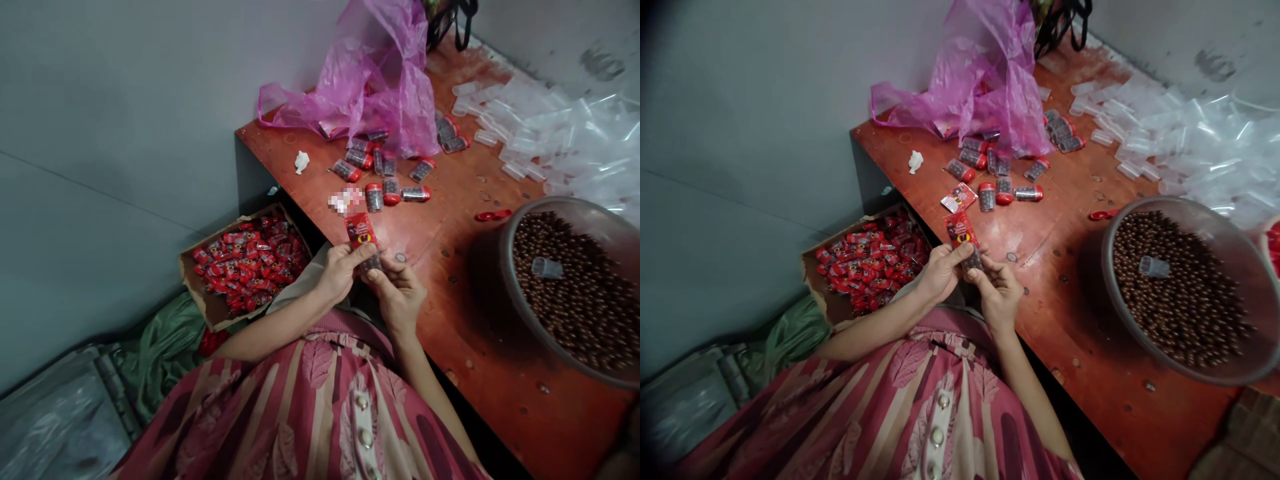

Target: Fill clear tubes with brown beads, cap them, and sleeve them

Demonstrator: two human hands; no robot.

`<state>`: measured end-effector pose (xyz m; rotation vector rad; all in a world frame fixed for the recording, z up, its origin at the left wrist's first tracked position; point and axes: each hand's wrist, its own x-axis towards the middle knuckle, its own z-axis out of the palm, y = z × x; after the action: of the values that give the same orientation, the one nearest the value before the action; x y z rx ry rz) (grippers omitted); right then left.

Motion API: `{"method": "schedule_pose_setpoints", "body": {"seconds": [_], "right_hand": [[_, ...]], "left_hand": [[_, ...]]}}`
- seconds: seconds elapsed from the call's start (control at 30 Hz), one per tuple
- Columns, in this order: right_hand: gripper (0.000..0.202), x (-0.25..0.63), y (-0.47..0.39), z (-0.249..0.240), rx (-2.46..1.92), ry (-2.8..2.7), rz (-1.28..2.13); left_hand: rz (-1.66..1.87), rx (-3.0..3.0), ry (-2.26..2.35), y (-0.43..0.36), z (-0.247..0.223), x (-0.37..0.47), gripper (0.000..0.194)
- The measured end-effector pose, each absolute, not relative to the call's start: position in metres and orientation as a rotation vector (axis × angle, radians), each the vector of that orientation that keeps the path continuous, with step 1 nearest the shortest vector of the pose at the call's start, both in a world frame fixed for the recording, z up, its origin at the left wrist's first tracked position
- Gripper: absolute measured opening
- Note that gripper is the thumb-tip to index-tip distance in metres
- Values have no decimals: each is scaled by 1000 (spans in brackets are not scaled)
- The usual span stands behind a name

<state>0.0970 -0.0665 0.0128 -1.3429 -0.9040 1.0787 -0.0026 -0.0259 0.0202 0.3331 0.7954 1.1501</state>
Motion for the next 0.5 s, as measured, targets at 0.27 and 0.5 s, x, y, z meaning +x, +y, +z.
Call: {"method": "schedule_pose_setpoints", "body": {"seconds": [0.27,0.5], "right_hand": [[32,101,-48,16,-1213,-848,1338],[41,84,-35,27,-1108,-984,1565]], "left_hand": [[939,289,650,-33,8,-21,35],[1202,168,767,-56,5,-59,53]]}}
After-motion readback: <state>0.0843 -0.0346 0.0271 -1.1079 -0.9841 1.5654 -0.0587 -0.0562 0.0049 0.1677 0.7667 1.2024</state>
